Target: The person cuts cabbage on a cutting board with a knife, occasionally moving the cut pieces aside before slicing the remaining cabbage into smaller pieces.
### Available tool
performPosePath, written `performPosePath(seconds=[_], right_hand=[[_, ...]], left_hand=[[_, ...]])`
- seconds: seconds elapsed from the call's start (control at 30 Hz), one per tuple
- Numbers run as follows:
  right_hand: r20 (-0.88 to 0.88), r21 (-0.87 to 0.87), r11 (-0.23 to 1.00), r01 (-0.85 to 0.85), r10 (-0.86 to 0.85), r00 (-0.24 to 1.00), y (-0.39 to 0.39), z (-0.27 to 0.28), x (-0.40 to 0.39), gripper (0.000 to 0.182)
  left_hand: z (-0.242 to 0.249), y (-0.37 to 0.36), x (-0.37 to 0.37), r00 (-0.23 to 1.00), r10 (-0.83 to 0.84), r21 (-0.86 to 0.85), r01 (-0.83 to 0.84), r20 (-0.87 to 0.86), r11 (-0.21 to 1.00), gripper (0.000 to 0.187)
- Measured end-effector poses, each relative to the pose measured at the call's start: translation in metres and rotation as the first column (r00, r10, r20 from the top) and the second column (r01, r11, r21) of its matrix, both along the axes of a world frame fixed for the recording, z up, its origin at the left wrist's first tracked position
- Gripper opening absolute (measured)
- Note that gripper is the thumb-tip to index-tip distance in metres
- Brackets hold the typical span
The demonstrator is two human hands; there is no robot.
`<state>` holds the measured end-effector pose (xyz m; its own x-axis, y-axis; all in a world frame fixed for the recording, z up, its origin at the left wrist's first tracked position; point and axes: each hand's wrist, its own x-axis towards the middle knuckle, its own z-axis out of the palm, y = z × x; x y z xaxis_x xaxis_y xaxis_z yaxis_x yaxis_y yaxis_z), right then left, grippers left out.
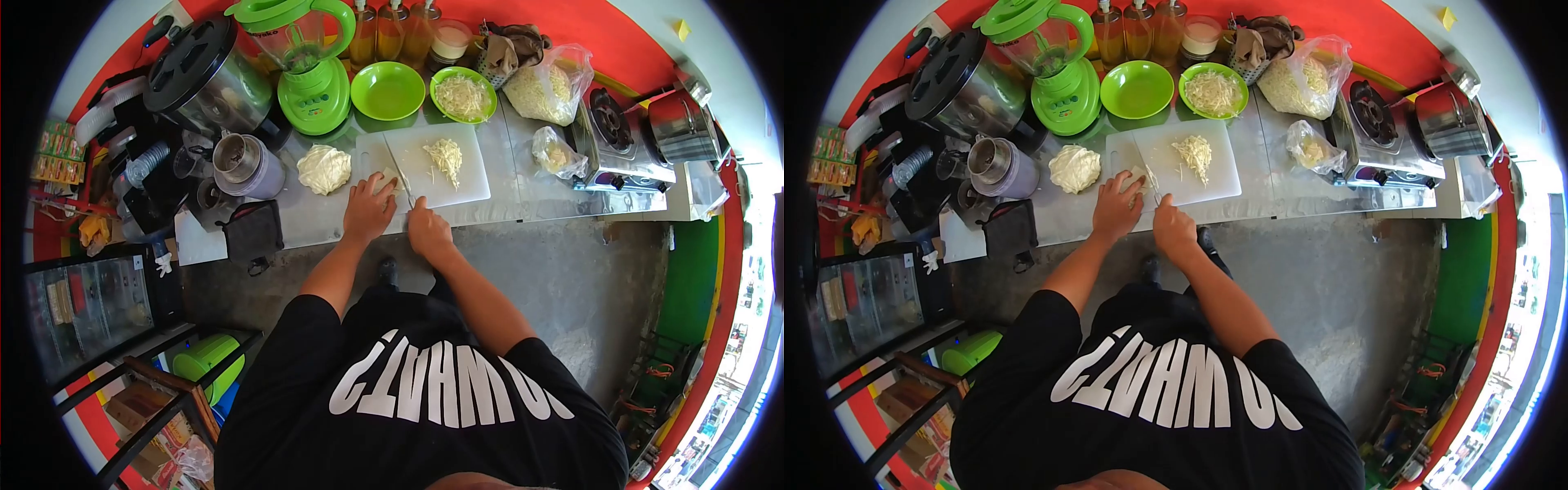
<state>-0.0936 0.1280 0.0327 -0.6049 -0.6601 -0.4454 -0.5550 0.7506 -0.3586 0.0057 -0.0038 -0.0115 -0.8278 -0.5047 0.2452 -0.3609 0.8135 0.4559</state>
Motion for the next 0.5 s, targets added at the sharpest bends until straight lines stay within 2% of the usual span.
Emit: performPosePath(seconds=[0.07,0.17,0.27,0.4,0.5], right_hand=[[0.010,-0.005,0.999,-0.044,0.044,0.999,-0.002,0.019,-0.004,0.030],[0.035,0.054,0.999,-0.010,0.008,0.999,0.006,0.030,0.007,0.029],[0.092,0.058,0.996,0.073,-0.078,0.993,0.010,0.012,0.019,0.030],[0.093,0.019,0.996,0.085,-0.087,0.992,-0.004,0.014,0.009,0.031],[0.056,-0.026,0.999,0.023,-0.021,0.998,-0.007,0.020,-0.001,0.032]], left_hand=[[0.001,0.000,-0.002,1.000,0.020,0.023,-0.021,0.023,1.000,0.039],[0.003,0.000,-0.003,1.000,0.011,0.030,-0.011,0.019,0.999,0.039],[-0.001,-0.001,-0.004,1.000,0.020,0.004,-0.020,-0.007,1.000,0.040],[-0.001,0.000,-0.002,1.000,0.010,-0.030,-0.010,0.003,1.000,0.038],[0.000,-0.001,-0.003,1.000,0.006,-0.038,-0.005,0.019,0.999,0.039]])
